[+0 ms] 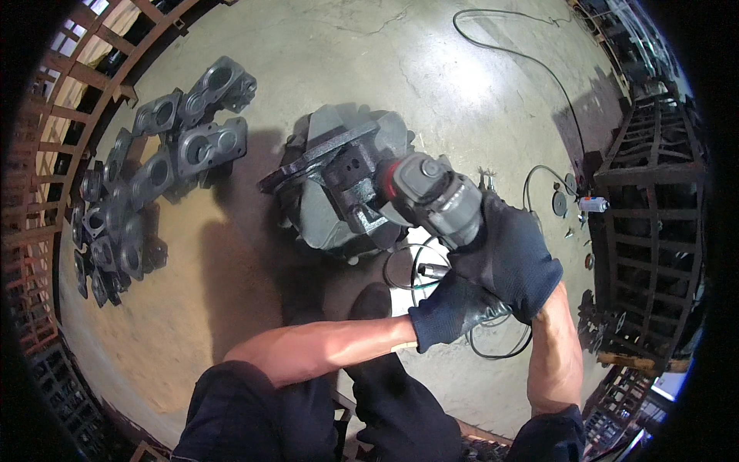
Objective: The person uses a handheld angle grinder to smooth the surfaces of several dark metal castings. They pick up each casting, grind its exterior, rotate it to access different sides, and then place the finished piece onto a nearby table with other completed parts.
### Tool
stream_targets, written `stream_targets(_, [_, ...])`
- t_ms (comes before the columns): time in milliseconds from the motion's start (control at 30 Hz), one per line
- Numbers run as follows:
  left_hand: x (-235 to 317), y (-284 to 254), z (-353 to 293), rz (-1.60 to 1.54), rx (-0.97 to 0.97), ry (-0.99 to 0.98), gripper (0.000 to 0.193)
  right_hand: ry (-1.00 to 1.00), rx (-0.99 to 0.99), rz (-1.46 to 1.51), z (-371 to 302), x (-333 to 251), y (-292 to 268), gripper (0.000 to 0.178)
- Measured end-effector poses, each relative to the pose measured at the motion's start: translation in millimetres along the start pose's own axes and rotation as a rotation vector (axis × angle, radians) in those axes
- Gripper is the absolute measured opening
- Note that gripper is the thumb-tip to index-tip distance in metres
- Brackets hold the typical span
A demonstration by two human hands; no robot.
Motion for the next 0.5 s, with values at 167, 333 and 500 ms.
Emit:
stream_targets(167, [-11,9,14,0.884,-0.184,0.368,0.026,0.065,0.173,0.078,-21,45,-6,0.045])
stream_targets(333, [-3,4,-1,1.268,-0.106,0.116,0.039,0.176,0.336,0.297,-40,77,8,0.040])
stream_targets(500, [-13,-29,-15,1.104,-0.062,0.023,0.050,0.266,0.452,0.986,-58,108,50,0.036])
Point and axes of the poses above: each hand's wrist, its own z-axis towards the middle knuckle, its own y-axis out of the palm, x = y × z, the point moved 6 cm from there along z, towards the middle knuckle, and after that the axes turned 6 degrees about z, right-handed, at the moved point
